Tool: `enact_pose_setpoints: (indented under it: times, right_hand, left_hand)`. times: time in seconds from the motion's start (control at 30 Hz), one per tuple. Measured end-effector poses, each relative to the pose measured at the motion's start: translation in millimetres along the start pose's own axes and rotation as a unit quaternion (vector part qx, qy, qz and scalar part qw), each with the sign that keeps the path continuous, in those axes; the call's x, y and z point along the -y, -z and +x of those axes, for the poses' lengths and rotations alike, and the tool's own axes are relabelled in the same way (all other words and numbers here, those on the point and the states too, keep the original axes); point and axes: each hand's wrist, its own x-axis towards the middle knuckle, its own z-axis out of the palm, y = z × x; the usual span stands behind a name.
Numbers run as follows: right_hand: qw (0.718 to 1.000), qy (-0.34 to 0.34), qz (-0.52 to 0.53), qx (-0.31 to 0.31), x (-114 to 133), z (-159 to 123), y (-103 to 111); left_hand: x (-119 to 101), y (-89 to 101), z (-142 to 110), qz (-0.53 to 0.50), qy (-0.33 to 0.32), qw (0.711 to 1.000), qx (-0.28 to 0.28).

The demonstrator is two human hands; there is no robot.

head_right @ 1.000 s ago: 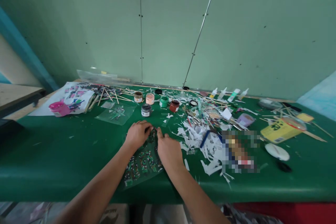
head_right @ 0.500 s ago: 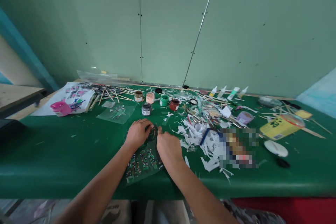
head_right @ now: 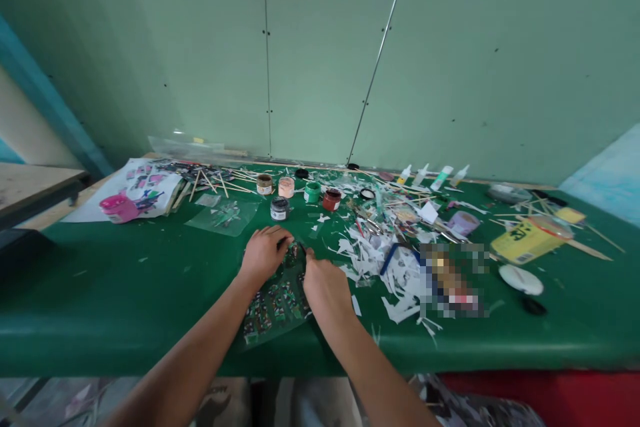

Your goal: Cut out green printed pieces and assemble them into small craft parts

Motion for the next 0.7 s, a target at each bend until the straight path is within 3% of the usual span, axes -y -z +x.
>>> enact_pose_setpoints:
  times: [0.7]
  right_hand:
    - [0.996,-0.036,0.086,-0.007,0,-14,3]
  left_hand:
    - [3,0.9,-3,-0.039,-0.024,0.997,-0.061]
